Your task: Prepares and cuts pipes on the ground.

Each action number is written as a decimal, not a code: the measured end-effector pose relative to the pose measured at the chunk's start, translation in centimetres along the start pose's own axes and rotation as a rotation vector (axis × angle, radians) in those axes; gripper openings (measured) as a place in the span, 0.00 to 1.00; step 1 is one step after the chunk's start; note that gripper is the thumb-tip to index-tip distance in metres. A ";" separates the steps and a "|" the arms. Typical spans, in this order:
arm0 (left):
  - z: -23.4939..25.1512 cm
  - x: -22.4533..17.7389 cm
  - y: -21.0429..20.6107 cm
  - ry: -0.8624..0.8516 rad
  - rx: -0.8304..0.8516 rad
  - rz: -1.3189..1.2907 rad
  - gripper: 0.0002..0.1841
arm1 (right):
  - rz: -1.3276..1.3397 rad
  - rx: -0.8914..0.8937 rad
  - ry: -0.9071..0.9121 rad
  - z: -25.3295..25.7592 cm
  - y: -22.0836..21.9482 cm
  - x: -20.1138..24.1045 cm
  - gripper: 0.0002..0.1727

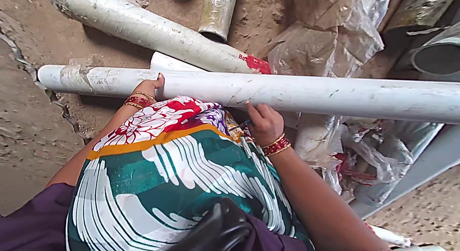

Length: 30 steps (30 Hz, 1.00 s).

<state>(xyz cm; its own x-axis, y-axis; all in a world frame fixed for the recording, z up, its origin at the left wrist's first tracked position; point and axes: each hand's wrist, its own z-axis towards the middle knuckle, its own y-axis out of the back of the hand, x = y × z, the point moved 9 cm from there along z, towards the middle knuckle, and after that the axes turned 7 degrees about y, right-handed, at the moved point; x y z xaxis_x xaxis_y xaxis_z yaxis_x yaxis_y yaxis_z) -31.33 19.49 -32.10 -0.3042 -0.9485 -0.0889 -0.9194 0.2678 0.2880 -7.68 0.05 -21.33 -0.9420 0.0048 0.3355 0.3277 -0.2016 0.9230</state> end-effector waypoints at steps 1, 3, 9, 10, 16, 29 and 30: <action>0.1 0.0 0.0 -0.002 0.007 -0.001 0.21 | -0.020 -0.007 0.059 0.3 0.0 0.0 0.13; 0.2 0.0 0.1 -0.008 0.011 -0.006 0.22 | -0.038 -0.026 0.140 0.9 0.2 0.2 0.08; -0.1 -0.1 0.0 -0.006 0.013 0.013 0.21 | -0.102 0.036 0.022 2.9 0.2 -1.1 0.05; -0.2 -0.2 0.0 -0.015 0.009 0.025 0.20 | -0.108 0.023 -0.077 3.1 0.7 -2.1 0.05; -0.5 -0.3 -0.2 -0.014 0.017 0.043 0.20 | 0.046 0.019 -0.095 2.7 2.8 -3.4 0.08; 0.4 -0.1 0.0 -0.004 0.041 0.072 0.21 | -0.110 0.042 0.233 2.7 -0.9 0.9 0.06; 0.5 -0.1 0.0 -0.002 0.051 0.073 0.22 | -0.125 0.056 0.215 2.9 -1.1 0.9 0.06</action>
<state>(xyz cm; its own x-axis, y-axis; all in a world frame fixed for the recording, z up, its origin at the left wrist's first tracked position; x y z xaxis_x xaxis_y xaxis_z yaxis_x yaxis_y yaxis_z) -31.38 19.70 -32.58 -0.3709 -0.9259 -0.0718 -0.9065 0.3442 0.2445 -8.64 3.07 -21.51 -0.9671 -0.1833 0.1763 0.2060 -0.1577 0.9658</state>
